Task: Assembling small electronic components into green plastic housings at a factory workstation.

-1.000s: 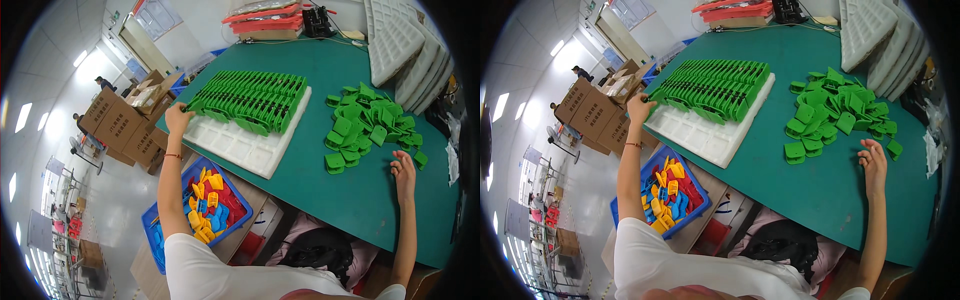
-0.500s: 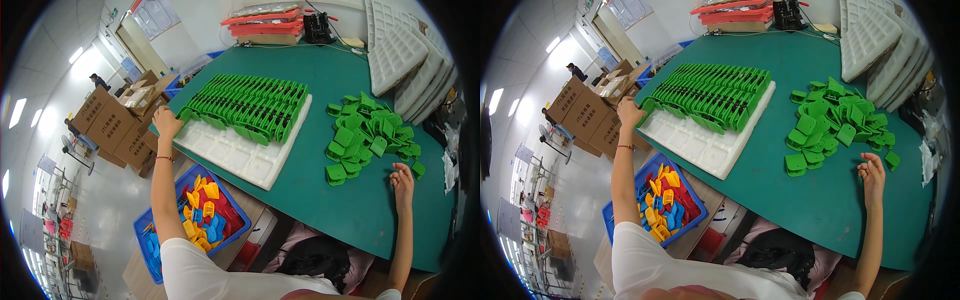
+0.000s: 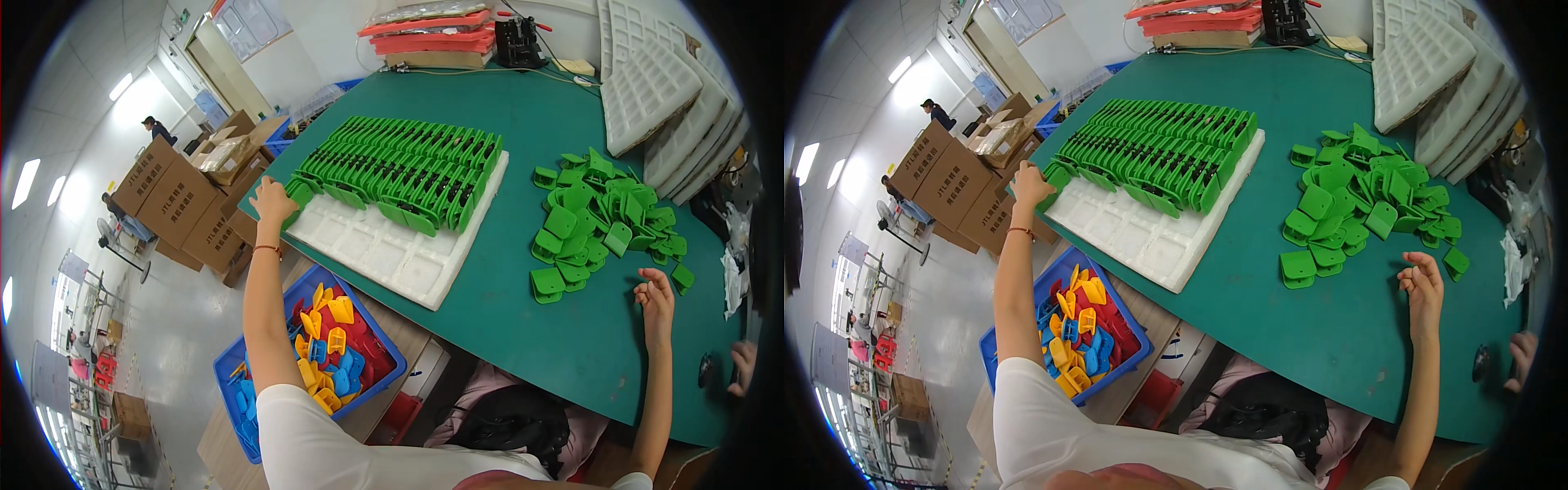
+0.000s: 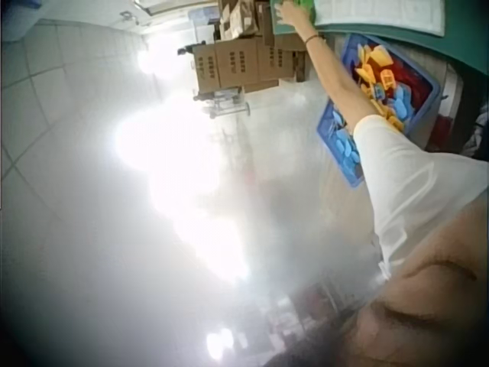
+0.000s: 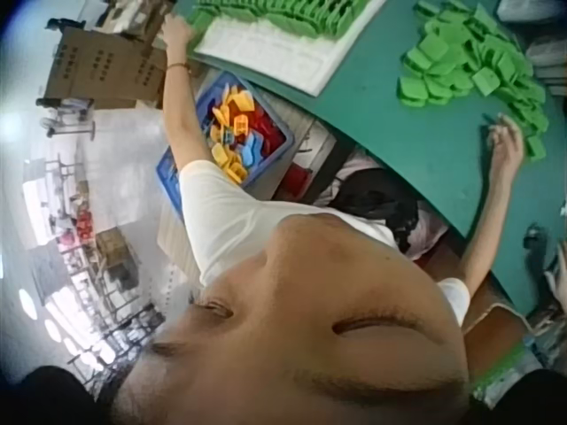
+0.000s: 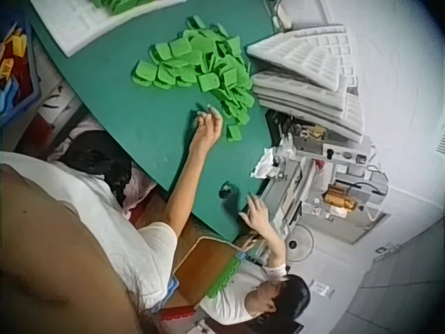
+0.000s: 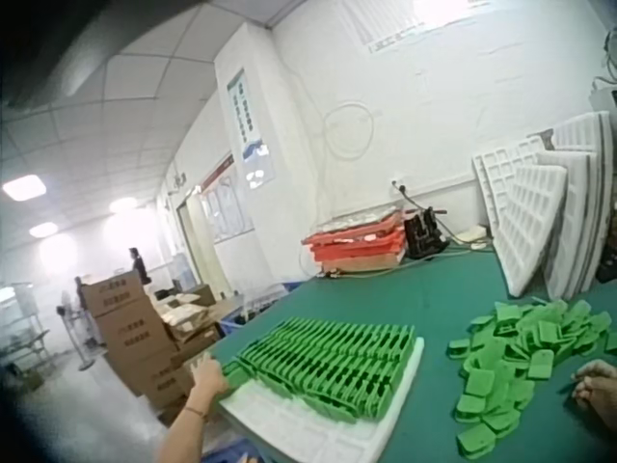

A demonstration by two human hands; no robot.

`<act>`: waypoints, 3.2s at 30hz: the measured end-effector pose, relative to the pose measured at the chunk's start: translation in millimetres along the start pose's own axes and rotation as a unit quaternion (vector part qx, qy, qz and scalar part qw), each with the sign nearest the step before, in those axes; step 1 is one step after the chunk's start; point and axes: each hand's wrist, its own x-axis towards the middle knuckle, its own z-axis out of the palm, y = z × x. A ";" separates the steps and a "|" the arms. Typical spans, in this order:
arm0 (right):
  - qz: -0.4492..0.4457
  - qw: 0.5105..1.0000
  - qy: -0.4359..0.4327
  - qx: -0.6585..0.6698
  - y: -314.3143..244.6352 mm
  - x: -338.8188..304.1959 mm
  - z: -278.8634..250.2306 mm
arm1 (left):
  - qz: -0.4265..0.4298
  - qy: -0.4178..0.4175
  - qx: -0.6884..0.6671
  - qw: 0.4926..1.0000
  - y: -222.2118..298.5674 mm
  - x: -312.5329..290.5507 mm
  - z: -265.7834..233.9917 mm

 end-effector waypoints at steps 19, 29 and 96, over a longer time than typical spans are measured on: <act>0.005 1.000 0.001 -0.015 2.2 0.6 5.6 | -0.050 0.127 -0.246 0.960 -38.9 -16.9 47.9; 0.014 1.000 -0.001 -0.028 -0.7 -0.1 9.4 | -0.085 0.105 -0.275 0.952 -50.2 -3.2 59.9; -0.241 0.932 0.040 -0.269 18.3 -2.5 16.1 | 0.832 0.041 -0.333 0.442 510.8 -470.2 -148.0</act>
